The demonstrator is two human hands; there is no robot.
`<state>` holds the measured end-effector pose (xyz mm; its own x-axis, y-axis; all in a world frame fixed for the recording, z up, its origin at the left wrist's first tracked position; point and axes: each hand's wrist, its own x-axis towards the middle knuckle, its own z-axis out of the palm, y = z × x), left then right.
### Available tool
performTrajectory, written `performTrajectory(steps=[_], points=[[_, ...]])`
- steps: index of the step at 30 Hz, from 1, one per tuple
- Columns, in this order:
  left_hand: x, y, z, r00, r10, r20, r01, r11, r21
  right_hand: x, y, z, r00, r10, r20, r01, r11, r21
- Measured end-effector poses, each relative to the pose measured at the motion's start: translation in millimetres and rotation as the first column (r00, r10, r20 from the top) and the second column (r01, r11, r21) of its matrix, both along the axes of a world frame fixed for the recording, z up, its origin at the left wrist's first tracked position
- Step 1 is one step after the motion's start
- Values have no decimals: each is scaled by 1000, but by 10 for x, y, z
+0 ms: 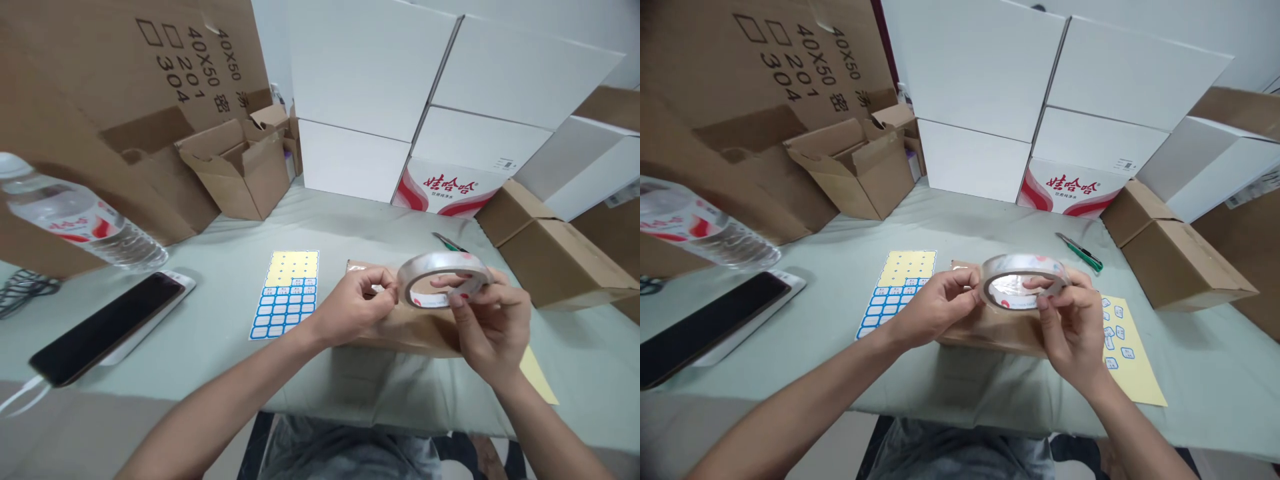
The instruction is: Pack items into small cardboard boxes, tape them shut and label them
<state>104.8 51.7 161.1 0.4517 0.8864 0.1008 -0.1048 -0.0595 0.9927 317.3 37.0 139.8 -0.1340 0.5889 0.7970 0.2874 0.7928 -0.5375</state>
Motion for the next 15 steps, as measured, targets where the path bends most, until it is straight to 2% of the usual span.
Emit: performTrajectory(steps=[3,7,15], points=[[11,-19,9,1000,15,-3,-15,1000,20,18,-25,12,996,-89,-22,89,996,-4],[8,-31,-15,1000,12,-4,-12,999,30,49,-41,9,971,-238,15,236,967,96],[-22,-42,41,998,-1,-66,4,998,57,90,-2,-25,952,-306,2,298,928,224]])
